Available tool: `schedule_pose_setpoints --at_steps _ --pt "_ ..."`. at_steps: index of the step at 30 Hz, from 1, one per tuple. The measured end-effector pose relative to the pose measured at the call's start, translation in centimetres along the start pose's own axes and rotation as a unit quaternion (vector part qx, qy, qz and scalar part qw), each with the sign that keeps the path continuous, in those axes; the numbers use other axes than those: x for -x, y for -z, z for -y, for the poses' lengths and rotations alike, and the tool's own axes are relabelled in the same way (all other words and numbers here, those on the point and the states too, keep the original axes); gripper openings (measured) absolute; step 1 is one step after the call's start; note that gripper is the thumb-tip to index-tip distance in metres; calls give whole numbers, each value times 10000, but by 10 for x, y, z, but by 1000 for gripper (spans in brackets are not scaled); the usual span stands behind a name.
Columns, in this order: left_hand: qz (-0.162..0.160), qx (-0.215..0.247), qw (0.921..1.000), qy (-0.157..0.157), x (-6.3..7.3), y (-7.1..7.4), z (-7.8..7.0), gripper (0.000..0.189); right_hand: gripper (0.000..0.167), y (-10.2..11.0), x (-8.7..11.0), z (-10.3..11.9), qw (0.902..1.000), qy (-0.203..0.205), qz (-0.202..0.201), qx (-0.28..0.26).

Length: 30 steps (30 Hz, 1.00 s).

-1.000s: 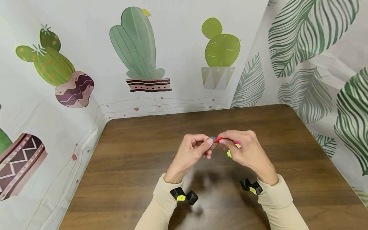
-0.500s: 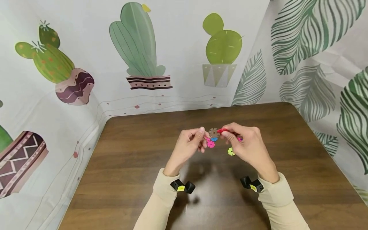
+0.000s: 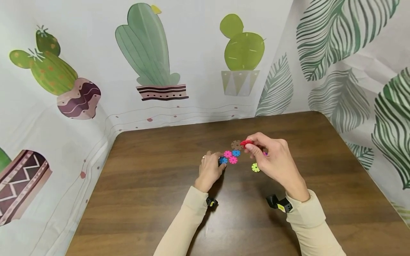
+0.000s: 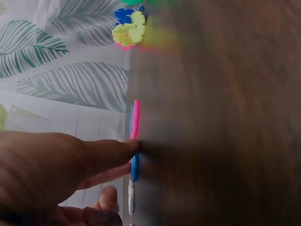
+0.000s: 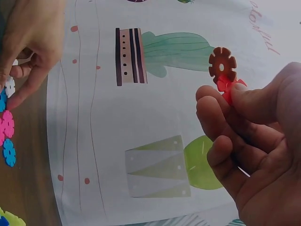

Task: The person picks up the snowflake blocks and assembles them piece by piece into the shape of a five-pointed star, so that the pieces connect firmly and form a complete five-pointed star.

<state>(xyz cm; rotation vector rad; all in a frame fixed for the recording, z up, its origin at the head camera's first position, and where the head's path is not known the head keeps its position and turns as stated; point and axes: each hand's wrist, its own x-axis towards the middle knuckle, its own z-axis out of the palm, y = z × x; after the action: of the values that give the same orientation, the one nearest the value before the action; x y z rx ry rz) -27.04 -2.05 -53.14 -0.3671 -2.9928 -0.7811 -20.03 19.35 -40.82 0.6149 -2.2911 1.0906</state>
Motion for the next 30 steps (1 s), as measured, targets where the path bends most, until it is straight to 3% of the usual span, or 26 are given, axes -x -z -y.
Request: schedule_pose_setpoints --at_steps 7,12,16,18,20,22,26,30 --pt "-34 314 9995 22 2 -2 2 29 19 0 0 0 10000 -10 19 -8" --pt "42 436 9983 -394 2 2 -1 22 19 0 -1 0 9996 -166 -76 -202" --pt "176 1180 9914 -543 0 17 -8 13 17 1 -1 0 9987 -295 -120 -400" --pt "180 1705 9838 -524 0 28 -13 12 17 1 -1 1 9982 -336 -148 -470" --pt "173 2299 9720 -461 1 38 -16 12 17 2 -2 1 9976 -391 -184 -545" --pt "219 2920 9549 -495 2 48 -20 11 17 3 -2 2 9968 -468 -222 -606" --pt "541 4129 9080 -467 8 63 -27 16 15 4 -2 4 9952 -649 -256 -690" --pt "820 4939 8652 -282 12 73 -34 19 12 4 -2 6 9942 -801 -230 -685"
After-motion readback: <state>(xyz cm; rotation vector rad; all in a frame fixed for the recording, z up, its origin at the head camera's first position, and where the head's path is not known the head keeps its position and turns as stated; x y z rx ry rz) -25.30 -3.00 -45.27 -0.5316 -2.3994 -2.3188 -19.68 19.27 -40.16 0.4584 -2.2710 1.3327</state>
